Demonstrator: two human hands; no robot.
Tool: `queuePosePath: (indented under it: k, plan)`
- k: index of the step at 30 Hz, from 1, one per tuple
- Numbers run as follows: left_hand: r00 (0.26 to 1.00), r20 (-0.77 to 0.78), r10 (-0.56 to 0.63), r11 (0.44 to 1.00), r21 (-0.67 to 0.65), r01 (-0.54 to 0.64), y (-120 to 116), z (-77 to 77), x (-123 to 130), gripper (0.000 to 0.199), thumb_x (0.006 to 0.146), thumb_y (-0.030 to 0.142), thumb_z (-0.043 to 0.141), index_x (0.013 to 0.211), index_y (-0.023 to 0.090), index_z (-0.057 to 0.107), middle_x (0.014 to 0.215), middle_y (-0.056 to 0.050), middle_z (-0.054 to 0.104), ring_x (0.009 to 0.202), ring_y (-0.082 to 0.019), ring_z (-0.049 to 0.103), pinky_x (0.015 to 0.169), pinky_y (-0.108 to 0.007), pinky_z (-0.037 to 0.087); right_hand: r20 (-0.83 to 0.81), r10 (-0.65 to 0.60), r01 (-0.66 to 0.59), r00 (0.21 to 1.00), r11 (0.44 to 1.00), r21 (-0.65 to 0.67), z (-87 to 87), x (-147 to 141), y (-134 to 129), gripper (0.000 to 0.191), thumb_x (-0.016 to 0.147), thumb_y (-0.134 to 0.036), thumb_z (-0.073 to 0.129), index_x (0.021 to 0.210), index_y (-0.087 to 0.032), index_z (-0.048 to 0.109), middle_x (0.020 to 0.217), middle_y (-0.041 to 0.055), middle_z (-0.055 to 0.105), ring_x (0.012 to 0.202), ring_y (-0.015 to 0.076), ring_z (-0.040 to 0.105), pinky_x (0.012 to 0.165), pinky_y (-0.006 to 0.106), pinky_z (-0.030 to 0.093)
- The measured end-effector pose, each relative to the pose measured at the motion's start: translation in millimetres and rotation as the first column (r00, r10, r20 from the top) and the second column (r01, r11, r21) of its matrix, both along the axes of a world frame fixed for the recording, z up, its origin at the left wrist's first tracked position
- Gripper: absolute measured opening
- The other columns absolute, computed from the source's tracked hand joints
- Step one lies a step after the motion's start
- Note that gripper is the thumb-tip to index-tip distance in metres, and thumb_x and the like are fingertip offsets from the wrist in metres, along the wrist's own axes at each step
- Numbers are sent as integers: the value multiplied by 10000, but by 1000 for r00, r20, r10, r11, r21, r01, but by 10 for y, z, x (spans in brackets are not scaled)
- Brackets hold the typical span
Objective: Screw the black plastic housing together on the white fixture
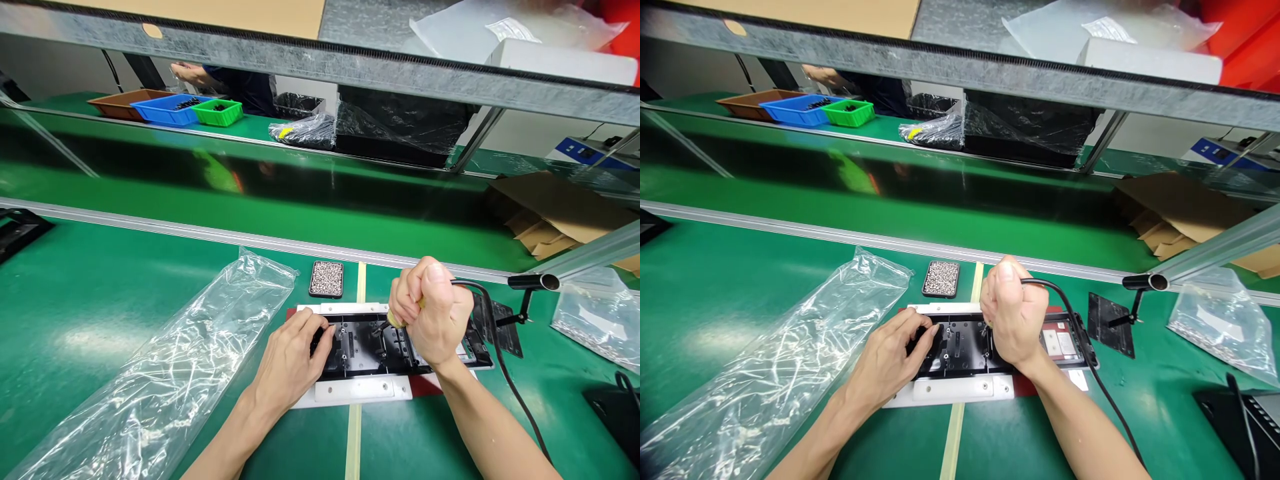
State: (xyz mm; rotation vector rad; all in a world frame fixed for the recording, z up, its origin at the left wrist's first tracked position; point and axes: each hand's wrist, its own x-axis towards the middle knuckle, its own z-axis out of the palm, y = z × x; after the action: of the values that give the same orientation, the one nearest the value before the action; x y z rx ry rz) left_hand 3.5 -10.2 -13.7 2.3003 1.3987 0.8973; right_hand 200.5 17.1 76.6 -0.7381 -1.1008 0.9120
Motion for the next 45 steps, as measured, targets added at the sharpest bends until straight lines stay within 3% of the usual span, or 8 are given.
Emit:
queuePosePath:
  k: [45]
  plan:
    - [1000,-25,4,1000,27,-3,4,41,6,251,1084,268,427,901,180,574,840,-29,563,729,-172,573,612,-297,425,27,-14,14,1000,1000,-3,-5,-12,-10,483,1046,-410,526,629,-205,394,498,-56,323,401,73,305,350,217,254]
